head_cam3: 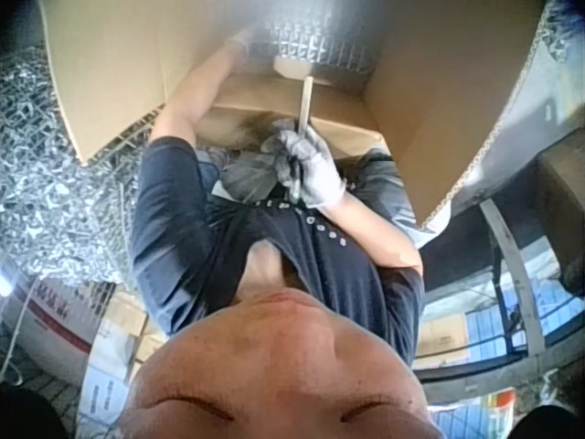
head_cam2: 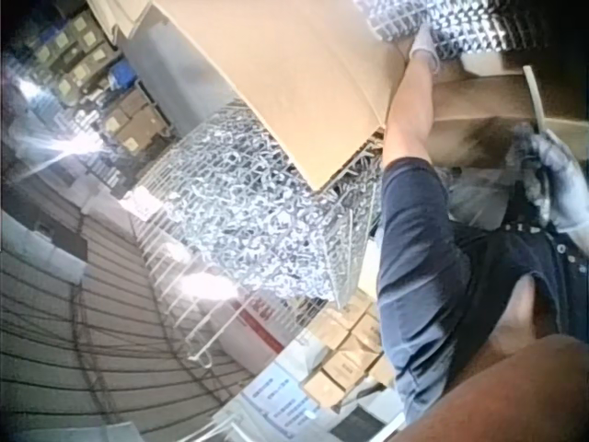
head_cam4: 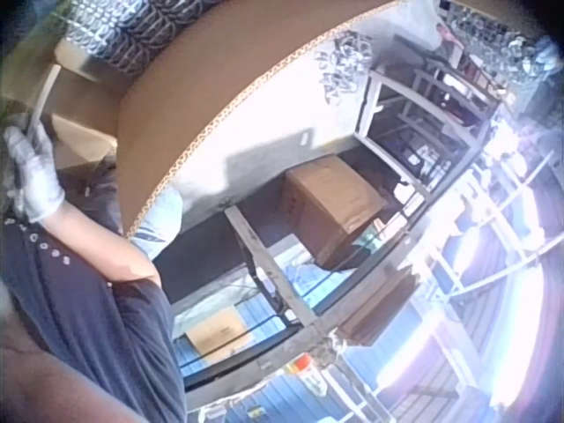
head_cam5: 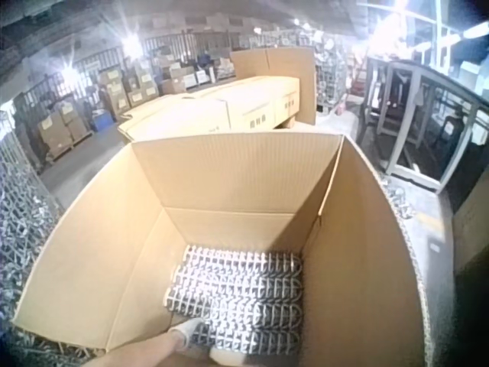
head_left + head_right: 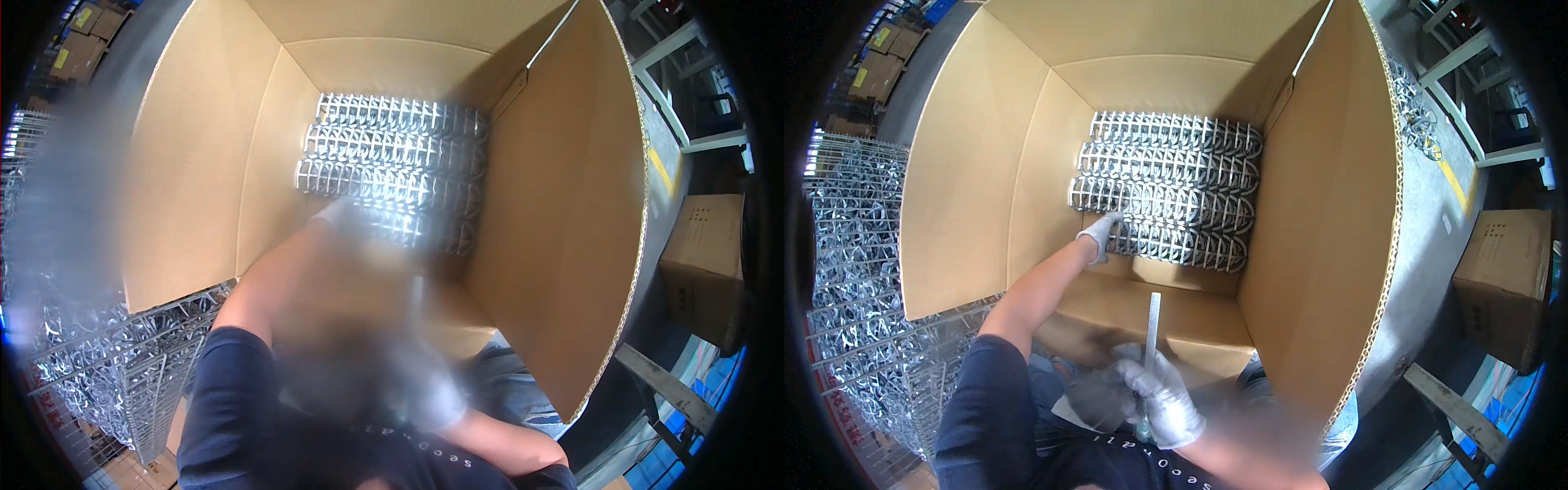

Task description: The person takes metal parts from a wire container, files them with a hand file, and stacks them inside a cardboard box.

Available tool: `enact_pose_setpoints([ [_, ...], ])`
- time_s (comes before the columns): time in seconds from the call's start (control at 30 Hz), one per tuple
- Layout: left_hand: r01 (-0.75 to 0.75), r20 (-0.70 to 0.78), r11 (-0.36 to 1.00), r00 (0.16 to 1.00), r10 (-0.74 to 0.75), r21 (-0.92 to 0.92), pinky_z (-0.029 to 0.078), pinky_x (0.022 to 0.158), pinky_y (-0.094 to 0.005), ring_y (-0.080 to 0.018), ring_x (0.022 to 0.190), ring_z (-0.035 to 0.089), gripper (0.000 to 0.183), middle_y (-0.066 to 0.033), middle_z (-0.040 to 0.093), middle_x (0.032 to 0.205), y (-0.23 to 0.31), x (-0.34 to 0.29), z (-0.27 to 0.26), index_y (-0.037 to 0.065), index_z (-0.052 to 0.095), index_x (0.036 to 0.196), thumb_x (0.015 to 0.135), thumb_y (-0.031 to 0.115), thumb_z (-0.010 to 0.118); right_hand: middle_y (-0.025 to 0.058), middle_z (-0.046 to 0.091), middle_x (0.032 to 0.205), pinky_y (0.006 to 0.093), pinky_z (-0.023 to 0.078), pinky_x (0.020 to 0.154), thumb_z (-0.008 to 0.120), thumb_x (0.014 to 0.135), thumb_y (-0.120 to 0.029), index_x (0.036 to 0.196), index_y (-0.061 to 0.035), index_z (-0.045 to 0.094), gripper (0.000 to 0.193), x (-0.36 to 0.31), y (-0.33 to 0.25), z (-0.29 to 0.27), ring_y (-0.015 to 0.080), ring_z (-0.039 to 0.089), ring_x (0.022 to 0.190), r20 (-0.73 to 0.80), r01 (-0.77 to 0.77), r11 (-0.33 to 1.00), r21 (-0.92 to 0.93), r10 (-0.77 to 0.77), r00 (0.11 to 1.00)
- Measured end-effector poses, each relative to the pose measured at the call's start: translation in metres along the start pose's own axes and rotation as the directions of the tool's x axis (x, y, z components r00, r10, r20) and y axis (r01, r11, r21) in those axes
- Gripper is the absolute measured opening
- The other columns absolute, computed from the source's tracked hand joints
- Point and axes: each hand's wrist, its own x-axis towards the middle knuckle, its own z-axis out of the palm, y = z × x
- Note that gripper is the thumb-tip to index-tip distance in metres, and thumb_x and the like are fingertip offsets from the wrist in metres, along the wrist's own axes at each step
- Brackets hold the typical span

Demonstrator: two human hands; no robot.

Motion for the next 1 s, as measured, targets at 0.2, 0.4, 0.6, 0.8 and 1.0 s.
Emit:
enact_pose_setpoints([
  [0.2,0.064,-0.048,0.989,0.996,-0.071,-0.135,0.011,0.103,-0.0543,-0.0300,0.128,0.025,0.079,-0.0129,0.028,0.138,-0.007,-0.006,-0.003,0.015,0.024,0.136,0.077,0.066,0.038,0.0082,0.058,0.081,0.0187,0.036,0.037,0.054,0.084,-0.025,0.110,-0.0018,0.042,0.037,0.000,0.003,-0.001,0.0087,0.048,0.046,-0.001,-0.009,0.998,-0.070,0.009,1.000],
  [0.4,-0.030,0.138,0.972,0.988,0.064,-0.234,0.014,0.104,-0.0517,-0.0339,0.129,0.019,0.098,-0.0142,0.023,0.140,-0.015,-0.008,0.006,0.013,0.019,0.138,0.067,0.079,0.034,0.0085,0.057,0.082,0.0195,0.035,0.036,0.053,0.084,-0.024,0.110,-0.0017,0.043,0.035,0.003,0.004,-0.005,0.0093,0.047,0.044,0.007,-0.006,0.994,-0.111,0.006,1.000],
  [0.6,0.032,0.235,0.988,0.972,0.005,-0.154,0.011,0.102,-0.0554,-0.0345,0.131,0.013,0.105,-0.0154,0.021,0.141,-0.016,0.018,-0.008,0.013,0.019,0.138,0.062,0.082,0.040,0.0099,0.057,0.083,0.0205,0.034,0.036,0.052,0.084,-0.022,0.110,-0.0010,0.043,0.034,0.003,0.005,0.003,0.0108,0.045,0.043,0.006,0.064,0.990,-0.124,-0.064,0.998],
  [0.8,0.015,0.236,0.966,0.969,-0.078,0.260,0.014,0.099,-0.0590,-0.0360,0.131,0.010,0.107,-0.0143,0.015,0.143,0.000,0.016,-0.007,0.011,0.016,0.139,0.062,0.084,0.033,0.0117,0.058,0.083,0.0229,0.038,0.040,0.049,0.086,-0.022,0.110,-0.0034,0.045,0.031,0.008,0.011,-0.003,0.0129,0.047,0.047,-0.107,-0.025,0.988,0.151,0.042,0.993],
  [1.0,-0.219,-0.028,0.438,0.870,0.491,0.872,0.033,0.095,-0.0299,-0.0286,0.116,0.043,0.080,-0.0221,0.047,0.121,0.028,-0.019,-0.008,0.000,0.046,0.121,0.079,0.067,0.030,0.0108,0.059,0.083,0.0242,0.033,0.038,0.050,0.086,-0.024,0.105,-0.0059,0.049,0.027,0.010,0.010,-0.004,0.0146,0.045,0.045,-0.104,-0.113,0.957,0.268,0.145,0.984],
])
